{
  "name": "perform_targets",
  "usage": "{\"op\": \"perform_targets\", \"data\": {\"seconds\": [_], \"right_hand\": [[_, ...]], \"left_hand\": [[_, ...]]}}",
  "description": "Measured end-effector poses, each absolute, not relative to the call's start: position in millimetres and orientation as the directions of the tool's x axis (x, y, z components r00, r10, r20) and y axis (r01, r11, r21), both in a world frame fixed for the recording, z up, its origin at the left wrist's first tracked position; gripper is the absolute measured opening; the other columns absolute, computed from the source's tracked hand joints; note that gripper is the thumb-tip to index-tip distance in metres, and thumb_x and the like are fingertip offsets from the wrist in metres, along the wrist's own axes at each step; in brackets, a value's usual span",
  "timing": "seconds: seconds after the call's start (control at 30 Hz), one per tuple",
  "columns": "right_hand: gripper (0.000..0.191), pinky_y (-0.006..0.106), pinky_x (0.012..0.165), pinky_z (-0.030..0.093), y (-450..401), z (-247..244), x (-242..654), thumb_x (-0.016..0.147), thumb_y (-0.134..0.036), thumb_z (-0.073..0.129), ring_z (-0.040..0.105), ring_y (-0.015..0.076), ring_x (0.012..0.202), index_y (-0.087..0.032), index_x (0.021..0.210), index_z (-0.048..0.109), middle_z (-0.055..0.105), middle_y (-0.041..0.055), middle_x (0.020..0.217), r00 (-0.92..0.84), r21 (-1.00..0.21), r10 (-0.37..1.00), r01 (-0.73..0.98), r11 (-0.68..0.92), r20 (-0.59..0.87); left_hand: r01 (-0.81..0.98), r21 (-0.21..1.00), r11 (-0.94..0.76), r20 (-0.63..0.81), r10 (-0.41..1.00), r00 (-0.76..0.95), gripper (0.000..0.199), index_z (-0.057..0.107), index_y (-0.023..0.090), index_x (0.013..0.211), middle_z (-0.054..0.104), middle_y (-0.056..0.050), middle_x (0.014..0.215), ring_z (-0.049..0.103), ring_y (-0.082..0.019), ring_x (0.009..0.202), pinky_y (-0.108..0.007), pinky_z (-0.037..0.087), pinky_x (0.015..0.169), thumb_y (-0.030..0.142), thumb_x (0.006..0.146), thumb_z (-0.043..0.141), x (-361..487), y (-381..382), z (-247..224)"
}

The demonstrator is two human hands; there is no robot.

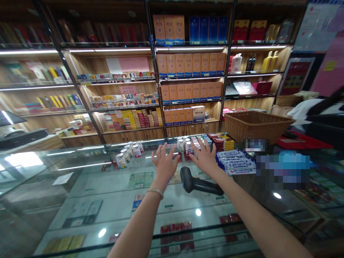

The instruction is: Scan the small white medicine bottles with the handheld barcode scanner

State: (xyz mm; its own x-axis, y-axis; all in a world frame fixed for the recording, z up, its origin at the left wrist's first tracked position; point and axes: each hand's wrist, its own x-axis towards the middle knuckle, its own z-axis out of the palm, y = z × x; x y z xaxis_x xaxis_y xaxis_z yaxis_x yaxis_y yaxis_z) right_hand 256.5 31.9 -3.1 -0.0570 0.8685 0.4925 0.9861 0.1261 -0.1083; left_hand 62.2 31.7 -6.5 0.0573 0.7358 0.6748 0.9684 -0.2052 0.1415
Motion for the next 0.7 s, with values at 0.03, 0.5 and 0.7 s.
{"op": "perform_targets", "data": {"seconds": [0.03, 0.5, 0.7], "right_hand": [[0.058, 0.067, 0.120, 0.010, 33, -2, 256, 0.101, -0.053, 0.042, 0.014, 0.0349, 0.155, -0.034, 0.156, 0.039, 0.024, 0.0083, 0.170, -0.059, -0.102, 0.872, 0.987, 0.124, 0.485], [0.061, 0.072, 0.118, 0.003, 91, 28, 258, 0.093, -0.061, 0.055, 0.011, 0.0388, 0.156, -0.032, 0.147, 0.053, 0.021, 0.0113, 0.170, -0.142, -0.052, 0.906, 0.983, 0.177, 0.399], [0.057, 0.074, 0.117, 0.003, 99, 23, 259, 0.092, -0.055, 0.059, 0.013, 0.0390, 0.155, -0.031, 0.144, 0.057, 0.021, 0.0122, 0.170, -0.175, -0.030, 0.911, 0.979, 0.200, 0.373]], "left_hand": [[0.968, 0.146, -0.205, 0.673, 0.737, 0.055, 0.043, 0.064, 0.033, 0.137, 0.042, -0.012, 0.160, 0.032, -0.035, 0.148, -0.066, 0.013, 0.121, 0.044, 0.096, 0.057, 62, 32, -6], [0.964, 0.159, -0.212, 0.686, 0.726, 0.047, 0.042, 0.065, 0.033, 0.135, 0.045, -0.013, 0.158, 0.036, -0.037, 0.147, -0.067, 0.018, 0.119, 0.042, 0.095, 0.058, 60, 32, -5], [0.961, 0.161, -0.224, 0.683, 0.728, 0.055, 0.042, 0.065, 0.033, 0.135, 0.045, -0.013, 0.158, 0.037, -0.037, 0.146, -0.068, 0.018, 0.119, 0.042, 0.094, 0.059, 60, 32, -6]]}}
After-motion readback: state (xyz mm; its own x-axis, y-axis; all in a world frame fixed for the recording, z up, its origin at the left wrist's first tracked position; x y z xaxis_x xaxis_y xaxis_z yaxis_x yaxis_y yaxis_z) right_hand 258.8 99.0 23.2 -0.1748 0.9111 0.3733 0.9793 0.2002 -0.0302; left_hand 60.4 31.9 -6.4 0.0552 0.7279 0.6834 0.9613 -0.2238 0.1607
